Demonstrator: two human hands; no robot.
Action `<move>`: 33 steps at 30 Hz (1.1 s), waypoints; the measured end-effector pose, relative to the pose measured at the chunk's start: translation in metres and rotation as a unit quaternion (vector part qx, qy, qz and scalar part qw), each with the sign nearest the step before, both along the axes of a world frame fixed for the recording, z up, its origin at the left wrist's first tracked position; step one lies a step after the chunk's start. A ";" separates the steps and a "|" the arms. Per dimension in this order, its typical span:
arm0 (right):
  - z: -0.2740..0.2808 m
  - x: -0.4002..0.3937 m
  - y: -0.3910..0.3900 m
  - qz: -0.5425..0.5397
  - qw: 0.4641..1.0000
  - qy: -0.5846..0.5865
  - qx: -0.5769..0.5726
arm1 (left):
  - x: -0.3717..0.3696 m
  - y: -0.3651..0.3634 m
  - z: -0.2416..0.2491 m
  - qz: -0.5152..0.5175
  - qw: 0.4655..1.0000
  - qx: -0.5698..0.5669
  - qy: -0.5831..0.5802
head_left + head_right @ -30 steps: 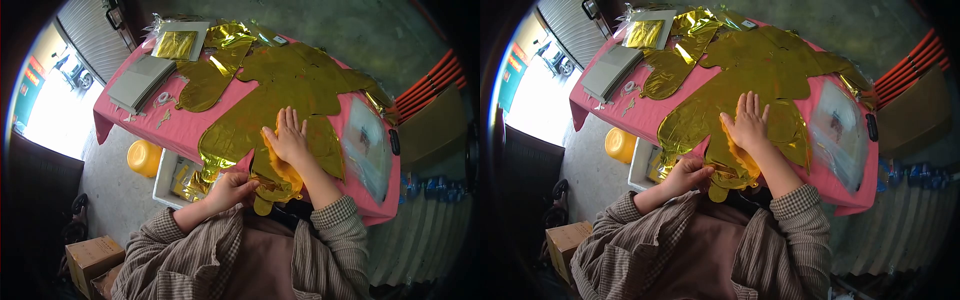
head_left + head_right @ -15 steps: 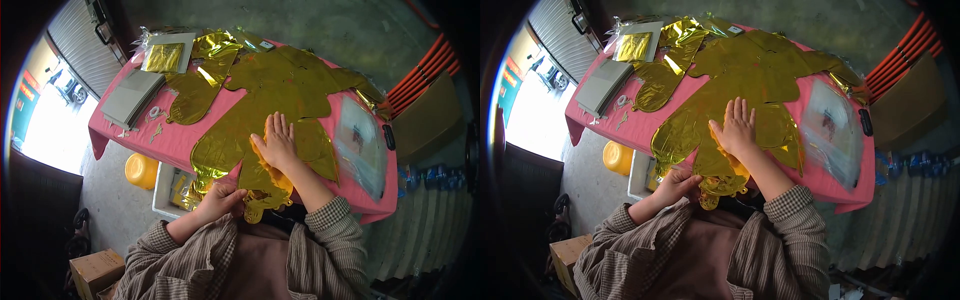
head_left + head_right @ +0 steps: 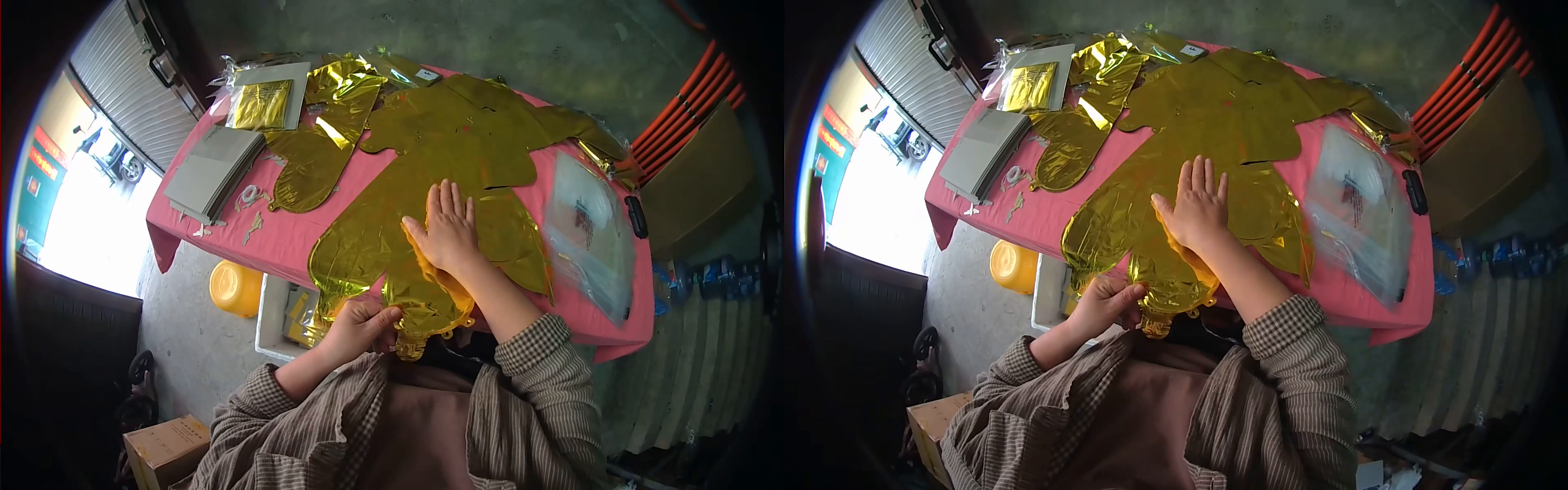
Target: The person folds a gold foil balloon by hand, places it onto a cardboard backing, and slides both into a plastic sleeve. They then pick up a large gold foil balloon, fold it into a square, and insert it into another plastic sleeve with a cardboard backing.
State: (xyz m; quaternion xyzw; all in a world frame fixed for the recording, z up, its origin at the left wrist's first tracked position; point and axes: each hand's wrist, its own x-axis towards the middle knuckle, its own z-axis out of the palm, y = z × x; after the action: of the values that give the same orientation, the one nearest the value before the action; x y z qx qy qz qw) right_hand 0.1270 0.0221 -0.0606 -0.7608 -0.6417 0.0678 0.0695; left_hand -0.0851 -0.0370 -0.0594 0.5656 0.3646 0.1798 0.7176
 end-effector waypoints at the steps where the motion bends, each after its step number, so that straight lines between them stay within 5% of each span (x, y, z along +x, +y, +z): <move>1: 0.000 0.000 0.001 0.000 1.000 0.001 0.001 | 0.001 0.001 0.001 0.003 1.000 -0.010 0.001; 5: -0.001 -0.001 0.001 -0.008 1.000 0.000 0.010 | -0.004 0.012 0.009 -0.052 0.998 0.007 0.044; 6: -0.001 -0.002 0.001 -0.007 1.000 0.003 0.015 | -0.012 0.019 0.024 -0.122 0.969 0.166 0.138; 7: -0.001 -0.001 0.002 -0.014 1.000 0.002 0.018 | -0.016 0.027 0.048 -0.178 0.949 0.163 0.201; 10: -0.001 -0.002 0.000 -0.009 1.000 -0.003 0.017 | -0.003 0.052 0.102 -0.189 0.936 0.205 0.214; 12: -0.007 -0.001 0.001 -0.006 0.999 0.004 0.040 | 0.024 0.078 0.115 -0.266 0.874 0.387 0.125; 14: -0.015 0.002 -0.004 0.017 0.995 -0.072 0.070 | 0.069 0.115 0.097 -0.272 0.816 0.489 0.144; 16: -0.007 0.000 -0.002 0.013 0.998 -0.012 0.059 | 0.109 0.151 0.070 -0.235 0.813 0.501 0.181; 21: -0.009 0.000 0.001 -0.012 0.999 0.015 0.048 | 0.159 0.221 -0.016 -0.126 0.812 0.569 -0.023; 28: 0.005 0.013 0.002 -0.018 0.991 0.129 0.043 | 0.157 0.214 -0.018 -0.107 0.790 0.604 0.005; 31: 0.052 0.039 0.003 0.072 0.979 0.169 0.087 | 0.157 0.209 -0.022 -0.075 0.782 0.619 -0.002; 33: 0.078 0.067 0.035 0.092 0.994 0.067 0.007 | 0.157 0.208 -0.021 -0.084 0.758 0.646 0.036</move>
State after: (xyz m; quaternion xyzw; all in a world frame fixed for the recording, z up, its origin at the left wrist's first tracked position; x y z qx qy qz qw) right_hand 0.1943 0.0570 0.0172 -0.6921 -0.7031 0.1196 0.1112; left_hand 0.0716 0.1706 -0.0805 0.9292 0.1388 0.2913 0.1803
